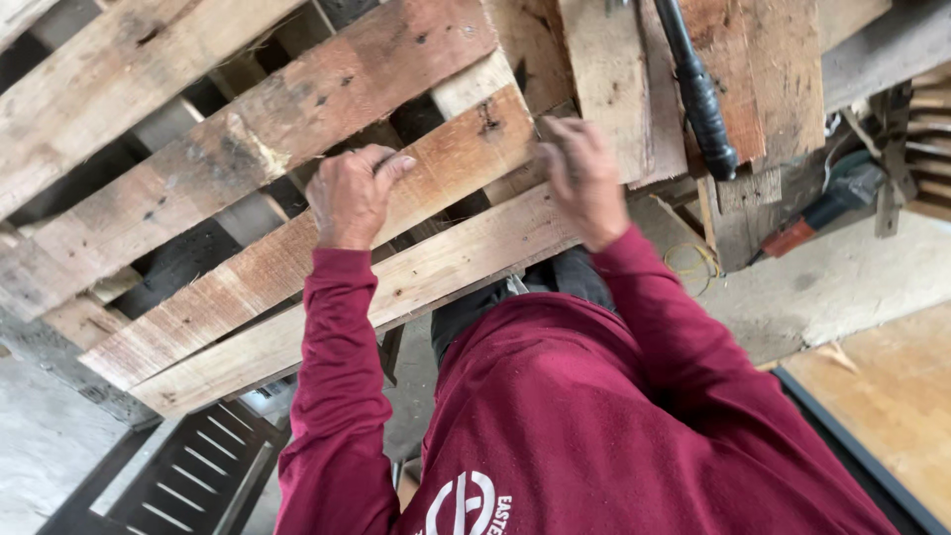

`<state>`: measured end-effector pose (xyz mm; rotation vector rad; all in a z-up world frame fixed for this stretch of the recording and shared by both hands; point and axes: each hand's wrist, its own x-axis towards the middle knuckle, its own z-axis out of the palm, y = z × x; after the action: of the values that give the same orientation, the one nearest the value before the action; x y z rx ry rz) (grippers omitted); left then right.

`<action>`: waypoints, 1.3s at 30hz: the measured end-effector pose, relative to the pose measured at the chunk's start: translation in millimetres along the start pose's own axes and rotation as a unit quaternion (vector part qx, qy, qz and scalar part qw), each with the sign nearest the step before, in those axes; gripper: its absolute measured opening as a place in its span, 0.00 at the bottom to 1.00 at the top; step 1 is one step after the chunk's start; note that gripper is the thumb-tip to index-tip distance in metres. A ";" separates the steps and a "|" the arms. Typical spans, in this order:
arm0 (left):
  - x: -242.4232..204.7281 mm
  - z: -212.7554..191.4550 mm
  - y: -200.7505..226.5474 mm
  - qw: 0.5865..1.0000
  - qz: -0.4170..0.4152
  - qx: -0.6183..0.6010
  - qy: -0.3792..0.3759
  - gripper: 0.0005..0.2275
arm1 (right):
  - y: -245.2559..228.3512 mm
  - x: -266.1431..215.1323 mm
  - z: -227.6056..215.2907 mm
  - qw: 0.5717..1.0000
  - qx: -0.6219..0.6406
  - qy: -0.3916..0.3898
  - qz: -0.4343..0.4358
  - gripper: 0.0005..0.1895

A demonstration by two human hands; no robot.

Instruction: The person hammers nails into wooden planks to assemble a wooden pallet structure. They repeatedly pick up nails from a container, position them on the wood, and strike them with a hammer. The person also adjusts the position of the planks to align them correctly during the assembly process.

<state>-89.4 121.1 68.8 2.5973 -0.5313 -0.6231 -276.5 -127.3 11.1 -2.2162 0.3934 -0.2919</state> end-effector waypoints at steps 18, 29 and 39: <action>7.2 3.1 9.1 0.995 -0.068 -0.075 -0.019 0.13 | -20.1 6.4 10.7 0.987 0.123 0.043 0.096 0.12; 13.8 8.0 2.5 0.994 -0.065 -0.085 -0.024 0.12 | -16.5 6.1 13.2 0.986 0.114 0.033 0.120 0.12; 24.0 11.6 -2.3 0.990 -0.122 -0.060 -0.043 0.13 | -16.3 9.5 16.2 0.979 0.153 0.034 0.130 0.13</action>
<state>-74.7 108.7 50.1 2.5498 -0.1953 -0.8235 -259.3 -109.6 14.6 -1.8340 0.6262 -0.2667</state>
